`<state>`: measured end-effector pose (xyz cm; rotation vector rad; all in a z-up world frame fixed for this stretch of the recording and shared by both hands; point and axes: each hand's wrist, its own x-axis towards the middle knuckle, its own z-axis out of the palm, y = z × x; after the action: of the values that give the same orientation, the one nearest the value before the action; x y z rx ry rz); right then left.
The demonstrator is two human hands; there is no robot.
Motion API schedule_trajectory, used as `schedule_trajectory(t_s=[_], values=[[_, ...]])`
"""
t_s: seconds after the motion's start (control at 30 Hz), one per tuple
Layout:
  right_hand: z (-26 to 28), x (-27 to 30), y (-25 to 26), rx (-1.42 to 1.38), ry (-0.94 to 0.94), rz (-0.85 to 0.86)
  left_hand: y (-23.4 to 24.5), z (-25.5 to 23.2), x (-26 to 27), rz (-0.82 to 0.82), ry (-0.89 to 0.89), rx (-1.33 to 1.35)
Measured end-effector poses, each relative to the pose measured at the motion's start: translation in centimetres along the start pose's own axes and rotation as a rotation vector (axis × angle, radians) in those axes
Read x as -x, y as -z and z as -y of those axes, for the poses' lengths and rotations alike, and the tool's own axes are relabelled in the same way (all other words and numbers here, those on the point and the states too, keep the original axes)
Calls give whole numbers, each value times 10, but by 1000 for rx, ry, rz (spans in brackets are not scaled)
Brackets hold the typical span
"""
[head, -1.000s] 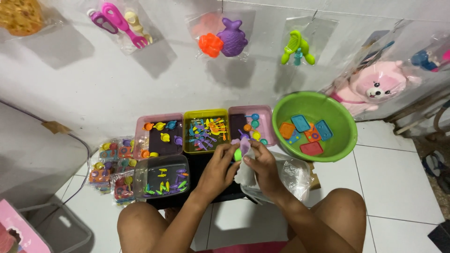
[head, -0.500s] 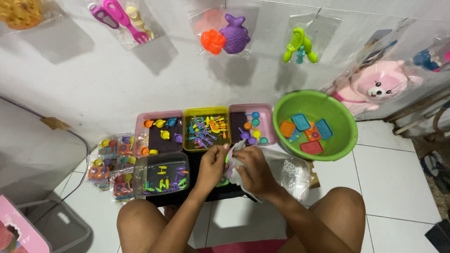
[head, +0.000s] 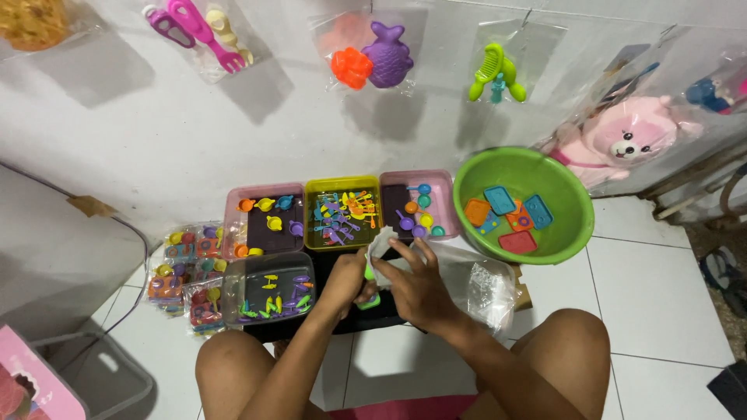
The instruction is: Cleaning small plastic toy letters and shapes with a purple cloth and sorting them into colored plastic bins.
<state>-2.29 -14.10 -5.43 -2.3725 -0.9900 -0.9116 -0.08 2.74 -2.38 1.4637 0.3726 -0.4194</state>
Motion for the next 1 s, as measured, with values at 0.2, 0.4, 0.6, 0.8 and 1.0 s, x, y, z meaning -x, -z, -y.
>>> schedule_trajectory(t_s=[0.2,0.4,0.6,0.8,1.0], values=[[6,12,-10,-636,-389,43,-1,-9,10,38,33,-22],[5,1,1,-704,-396,62,2,9,-2,62,-4,-51],[9,-1,1,-285,-108,26,5,36,-23,77,-37,-34],[14,-1,-6,122,-4,3,3,16,-11,32,-97,-12],[10,0,-15,40,-175,60,2,38,-30,-55,-275,-86]])
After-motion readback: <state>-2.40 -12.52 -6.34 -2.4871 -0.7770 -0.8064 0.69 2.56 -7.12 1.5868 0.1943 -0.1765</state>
